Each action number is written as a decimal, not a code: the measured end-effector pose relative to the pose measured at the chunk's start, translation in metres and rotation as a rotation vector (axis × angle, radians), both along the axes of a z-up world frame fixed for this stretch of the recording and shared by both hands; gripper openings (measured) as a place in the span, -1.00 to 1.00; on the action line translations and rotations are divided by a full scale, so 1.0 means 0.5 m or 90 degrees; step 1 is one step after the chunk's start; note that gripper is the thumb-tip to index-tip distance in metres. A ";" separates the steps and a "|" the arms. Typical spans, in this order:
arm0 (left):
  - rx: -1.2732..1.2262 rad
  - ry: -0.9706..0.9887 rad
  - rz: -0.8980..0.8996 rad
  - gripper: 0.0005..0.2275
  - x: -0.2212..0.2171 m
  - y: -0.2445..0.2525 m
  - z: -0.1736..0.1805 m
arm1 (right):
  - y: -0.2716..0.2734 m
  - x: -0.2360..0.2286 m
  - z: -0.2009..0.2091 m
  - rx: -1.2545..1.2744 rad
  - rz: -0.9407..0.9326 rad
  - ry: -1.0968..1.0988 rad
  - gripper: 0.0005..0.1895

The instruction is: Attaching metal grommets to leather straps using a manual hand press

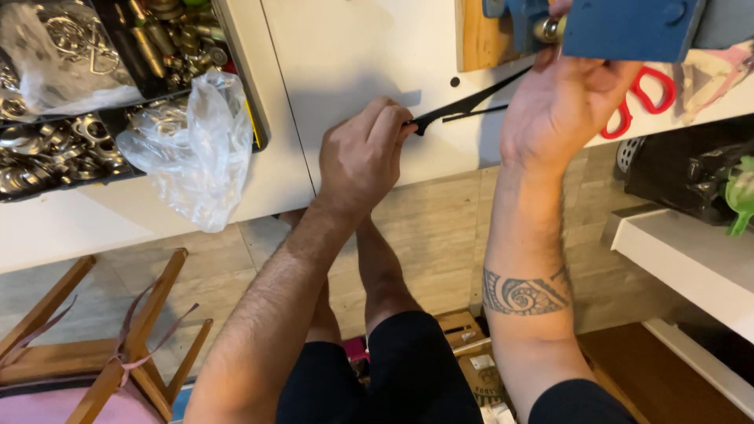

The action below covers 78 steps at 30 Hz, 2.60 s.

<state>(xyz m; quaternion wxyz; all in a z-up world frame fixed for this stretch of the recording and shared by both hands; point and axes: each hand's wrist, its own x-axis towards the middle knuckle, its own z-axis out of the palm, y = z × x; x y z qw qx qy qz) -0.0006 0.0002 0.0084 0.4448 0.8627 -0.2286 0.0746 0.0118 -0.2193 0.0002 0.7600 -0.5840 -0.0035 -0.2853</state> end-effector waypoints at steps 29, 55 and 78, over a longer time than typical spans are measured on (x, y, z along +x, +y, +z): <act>0.007 0.009 0.000 -0.92 -0.004 -0.008 -0.007 | -0.068 -0.024 -0.039 -0.013 0.055 -0.021 -0.24; 0.012 -0.018 0.020 -0.89 0.006 -0.004 0.010 | -0.052 -0.018 -0.048 0.065 0.021 0.022 -0.49; 0.029 -0.018 0.018 -0.90 0.003 -0.001 -0.001 | -0.062 0.004 -0.029 0.026 0.038 0.010 -0.54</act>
